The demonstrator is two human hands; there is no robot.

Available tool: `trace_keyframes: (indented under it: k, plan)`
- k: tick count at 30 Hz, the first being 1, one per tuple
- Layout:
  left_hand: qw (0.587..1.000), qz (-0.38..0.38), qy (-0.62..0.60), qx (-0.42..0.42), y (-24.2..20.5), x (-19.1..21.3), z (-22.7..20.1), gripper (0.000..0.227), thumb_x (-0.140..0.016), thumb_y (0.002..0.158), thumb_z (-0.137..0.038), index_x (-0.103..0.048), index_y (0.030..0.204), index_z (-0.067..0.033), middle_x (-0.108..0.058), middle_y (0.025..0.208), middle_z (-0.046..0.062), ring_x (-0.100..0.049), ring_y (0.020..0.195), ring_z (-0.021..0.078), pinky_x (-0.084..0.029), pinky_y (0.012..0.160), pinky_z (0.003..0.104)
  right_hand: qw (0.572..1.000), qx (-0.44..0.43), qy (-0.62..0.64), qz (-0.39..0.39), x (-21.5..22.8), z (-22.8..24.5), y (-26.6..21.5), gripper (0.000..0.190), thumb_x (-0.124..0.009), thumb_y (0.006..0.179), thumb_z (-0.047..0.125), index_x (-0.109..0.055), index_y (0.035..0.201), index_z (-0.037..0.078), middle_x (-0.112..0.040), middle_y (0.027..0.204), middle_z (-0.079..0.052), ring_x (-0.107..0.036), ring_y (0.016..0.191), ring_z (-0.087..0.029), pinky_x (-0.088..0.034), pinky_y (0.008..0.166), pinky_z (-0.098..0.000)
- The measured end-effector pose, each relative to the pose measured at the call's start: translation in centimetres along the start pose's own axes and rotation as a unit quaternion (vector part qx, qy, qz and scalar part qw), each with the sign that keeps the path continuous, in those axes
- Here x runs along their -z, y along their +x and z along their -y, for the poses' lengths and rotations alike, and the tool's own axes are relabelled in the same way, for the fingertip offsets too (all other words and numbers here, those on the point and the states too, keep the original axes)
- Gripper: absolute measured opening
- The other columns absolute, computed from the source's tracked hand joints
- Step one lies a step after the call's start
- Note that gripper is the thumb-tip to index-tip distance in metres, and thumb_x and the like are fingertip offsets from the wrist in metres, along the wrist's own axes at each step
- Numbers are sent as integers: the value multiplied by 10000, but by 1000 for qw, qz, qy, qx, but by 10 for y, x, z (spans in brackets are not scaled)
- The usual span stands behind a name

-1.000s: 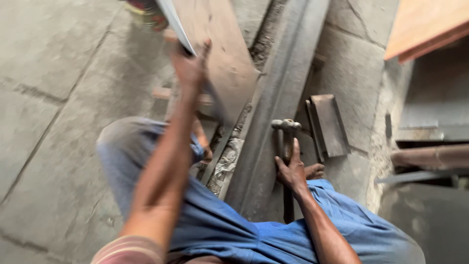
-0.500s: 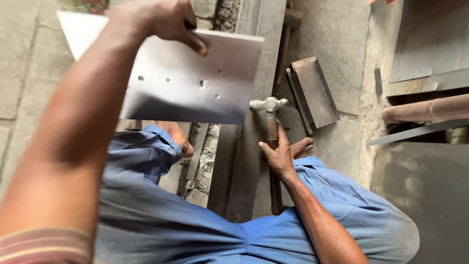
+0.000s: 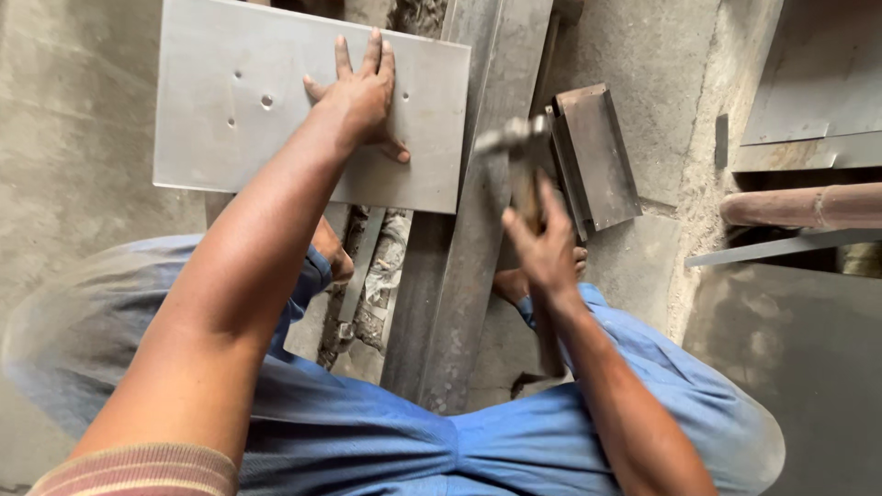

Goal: The person sits on the floor and uses a hammer to strike a rectangular metal box and a flat metal sheet placed on a steel rail. They repeatedly hit the metal pieces to flatten or shape them.

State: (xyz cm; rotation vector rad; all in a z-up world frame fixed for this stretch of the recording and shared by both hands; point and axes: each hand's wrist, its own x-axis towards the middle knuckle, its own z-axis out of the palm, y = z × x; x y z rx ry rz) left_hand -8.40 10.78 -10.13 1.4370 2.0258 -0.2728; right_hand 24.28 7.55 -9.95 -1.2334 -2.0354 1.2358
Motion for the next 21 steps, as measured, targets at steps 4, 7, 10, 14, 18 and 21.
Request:
trace_keyframes:
  k: [4,7,10,14,18,21]
  plan:
    - [1000,-6,-2,2,3,0,0,1687,-986,402,-615,51,1647,-144,161,1728,25,128,1556,460,-176,1080,872,994,-8,-97,-44,12,29,50,705,-675,1013,258,-348,1630,164,-768,993,-120,-719,730,-153,-650,683,-328]
    - [1000,-15,-3,-5,6,-2,1,1682,-990,403,-605,39,1647,-132,159,1727,36,133,1546,480,-180,1058,888,987,64,-124,-81,7,37,88,691,-695,1050,253,-327,1632,196,-768,940,-64,-663,617,-153,-614,593,-350]
    - [999,-29,-13,-12,5,-6,3,1689,-998,396,-580,28,1654,-113,147,1731,52,120,1545,491,-181,1044,903,984,67,-152,-70,-11,26,120,665,-688,1083,257,-341,1647,199,-759,893,-84,-631,588,-158,-584,561,-352]
    - [1000,-22,-8,-15,7,-6,2,1701,-999,391,-582,41,1646,-95,164,1718,73,121,1538,502,-178,1026,914,985,43,-160,-57,-25,12,141,714,-720,1003,214,-361,1620,199,-783,1011,-109,-707,643,-105,-647,601,-311]
    - [999,-35,-13,-17,7,-8,3,1701,-997,384,-574,29,1650,-89,171,1722,71,110,1537,512,-184,1020,919,984,49,-162,-51,-25,0,146,713,-717,995,191,-361,1613,191,-805,1006,-122,-706,619,-124,-627,643,-322]
    - [999,-33,-13,-15,7,-7,2,1702,-997,377,-578,31,1647,-99,177,1720,68,119,1536,505,-180,1023,917,968,144,-186,-86,-25,-8,148,714,-749,1013,171,-386,1628,167,-797,1088,-140,-745,778,-137,-648,744,-332]
